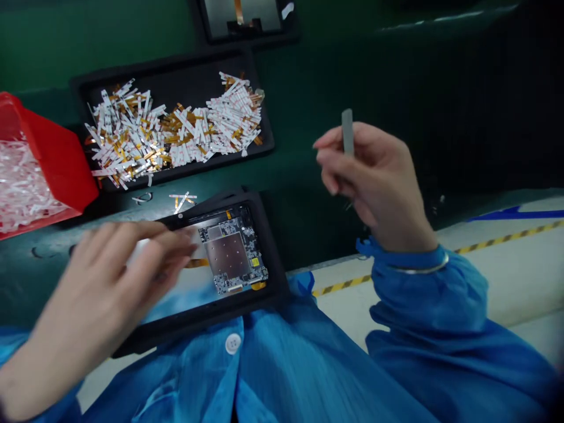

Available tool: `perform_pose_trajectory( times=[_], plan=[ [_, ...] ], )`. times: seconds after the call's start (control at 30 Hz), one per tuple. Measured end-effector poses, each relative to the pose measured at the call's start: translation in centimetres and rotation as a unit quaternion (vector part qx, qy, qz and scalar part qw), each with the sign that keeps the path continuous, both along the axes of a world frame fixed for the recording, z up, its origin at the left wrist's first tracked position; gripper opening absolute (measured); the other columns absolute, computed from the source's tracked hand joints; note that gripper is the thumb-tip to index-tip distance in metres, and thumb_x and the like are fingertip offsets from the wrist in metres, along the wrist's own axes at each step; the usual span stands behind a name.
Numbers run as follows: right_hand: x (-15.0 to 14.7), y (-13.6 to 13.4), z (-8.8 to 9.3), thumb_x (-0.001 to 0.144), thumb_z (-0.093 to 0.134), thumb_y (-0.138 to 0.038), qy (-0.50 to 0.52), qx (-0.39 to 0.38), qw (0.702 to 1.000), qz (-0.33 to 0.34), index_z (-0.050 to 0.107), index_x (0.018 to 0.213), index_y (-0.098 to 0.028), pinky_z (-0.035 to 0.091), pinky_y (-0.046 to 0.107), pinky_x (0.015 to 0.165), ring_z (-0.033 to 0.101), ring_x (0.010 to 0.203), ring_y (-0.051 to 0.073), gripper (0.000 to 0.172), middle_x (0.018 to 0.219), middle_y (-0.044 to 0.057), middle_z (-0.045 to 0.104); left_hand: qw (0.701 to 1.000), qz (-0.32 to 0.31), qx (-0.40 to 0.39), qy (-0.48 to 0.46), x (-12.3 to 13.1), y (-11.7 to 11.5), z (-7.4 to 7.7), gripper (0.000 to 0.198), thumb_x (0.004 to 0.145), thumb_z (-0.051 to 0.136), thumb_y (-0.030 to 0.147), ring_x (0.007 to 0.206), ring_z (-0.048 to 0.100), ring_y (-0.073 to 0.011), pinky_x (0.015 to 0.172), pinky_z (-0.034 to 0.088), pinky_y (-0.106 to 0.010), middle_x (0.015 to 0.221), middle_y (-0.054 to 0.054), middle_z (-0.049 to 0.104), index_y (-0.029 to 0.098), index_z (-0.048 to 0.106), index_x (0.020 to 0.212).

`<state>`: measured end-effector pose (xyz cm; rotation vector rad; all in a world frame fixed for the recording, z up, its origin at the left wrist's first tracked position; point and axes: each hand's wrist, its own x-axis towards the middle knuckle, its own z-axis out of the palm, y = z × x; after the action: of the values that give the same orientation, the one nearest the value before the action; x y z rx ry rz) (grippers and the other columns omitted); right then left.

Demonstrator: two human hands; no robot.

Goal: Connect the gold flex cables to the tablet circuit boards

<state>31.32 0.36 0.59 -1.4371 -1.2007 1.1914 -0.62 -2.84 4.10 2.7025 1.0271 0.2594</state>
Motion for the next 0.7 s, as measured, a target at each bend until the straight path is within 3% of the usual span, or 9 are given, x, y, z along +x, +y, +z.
perform_pose_trajectory(
  times=[0.07,0.17,0.27,0.43,0.7],
  plan=[
    [-1.6,-3.4,0.4,0.083,0.071,-0.016,-0.124,0.111,0.983,0.082,0.065,0.082,-0.019,0.039,0.017,0.046,0.052,0.054,0.004,0.007,0.072,-0.004,0.060,0.997,-0.071,0.015,0.010,2.3,-0.9,-0.7,0.014,0.095,0.058,0.018,0.087,0.057,-0.0221,0.075,0.046,-0.036,0.098,-0.007,0.063,0.013,0.059,0.108],
    [-3.1,-8.4,0.5,0.089,0.064,-0.012,-0.294,0.243,0.896,0.228,0.068,0.090,-0.018,0.047,0.018,0.056,0.062,0.070,0.008,0.007,0.086,0.001,0.068,0.987,-0.160,-0.004,-0.005,5.1,-1.7,-1.9,0.010,0.096,0.050,0.016,0.079,0.058,-0.0220,0.069,0.051,-0.035,0.084,-0.006,0.061,0.013,0.057,0.090],
    [-3.9,-11.4,-0.3,0.092,0.058,-0.011,-0.388,0.324,0.828,0.244,0.067,0.098,-0.011,0.047,0.023,0.052,0.061,0.070,0.012,0.011,0.087,0.006,0.070,0.983,-0.185,0.012,-0.001,6.5,-1.9,-2.5,0.013,0.093,0.048,0.009,0.072,0.058,-0.0224,0.060,0.049,-0.033,0.078,-0.006,0.058,0.014,0.054,0.082],
    [-4.2,-12.1,-1.3,0.095,0.046,-0.009,-0.436,0.383,0.773,0.257,0.067,0.101,-0.009,0.049,0.026,0.052,0.063,0.075,0.017,0.022,0.089,0.009,0.072,0.981,-0.187,0.047,0.015,7.0,-2.1,-2.0,0.015,0.094,0.045,0.010,0.069,0.058,-0.0225,0.058,0.050,-0.034,0.077,-0.006,0.057,0.014,0.053,0.082],
    [-4.6,-11.2,-0.4,0.094,0.042,-0.006,-0.453,0.430,0.727,0.285,0.070,0.086,-0.009,0.052,0.027,0.053,0.065,0.071,0.018,0.029,0.077,0.010,0.070,0.972,-0.189,0.118,0.072,7.8,-3.5,-2.3,0.020,0.090,0.040,0.004,0.065,0.060,-0.0228,0.053,0.049,-0.033,0.072,-0.006,0.056,0.012,0.057,0.083]
  ],
)
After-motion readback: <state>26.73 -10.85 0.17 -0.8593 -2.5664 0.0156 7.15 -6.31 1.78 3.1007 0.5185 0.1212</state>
